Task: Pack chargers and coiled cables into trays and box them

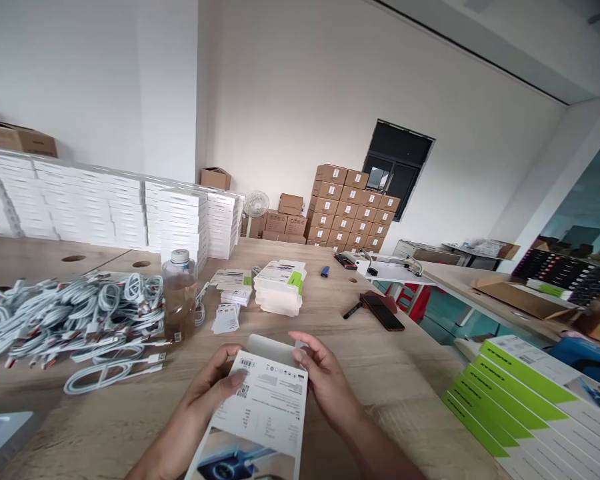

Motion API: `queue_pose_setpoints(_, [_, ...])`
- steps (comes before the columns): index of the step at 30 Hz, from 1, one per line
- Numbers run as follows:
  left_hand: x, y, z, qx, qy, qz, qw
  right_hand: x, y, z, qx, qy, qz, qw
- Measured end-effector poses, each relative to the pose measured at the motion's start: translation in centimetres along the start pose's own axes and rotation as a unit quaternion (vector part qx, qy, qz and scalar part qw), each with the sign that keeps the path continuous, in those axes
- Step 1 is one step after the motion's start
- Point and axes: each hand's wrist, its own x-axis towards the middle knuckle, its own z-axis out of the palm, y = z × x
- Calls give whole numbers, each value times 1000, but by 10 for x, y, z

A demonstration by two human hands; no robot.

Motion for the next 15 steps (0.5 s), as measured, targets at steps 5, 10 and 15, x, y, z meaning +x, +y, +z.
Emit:
queue_pose_setpoints(5, [5, -11, -5, 33, -30, -3, 999, 1, -5, -5, -74, -38, -37, 996])
queue_pose_setpoints(10, [5, -10, -6, 79, -44, 0, 996, 2, -2, -7, -79, -44, -59, 994])
queue_pose_setpoints(15, [-4, 5, 3, 142, -119, 4, 983, 3, 1, -9, 116, -66, 132, 982])
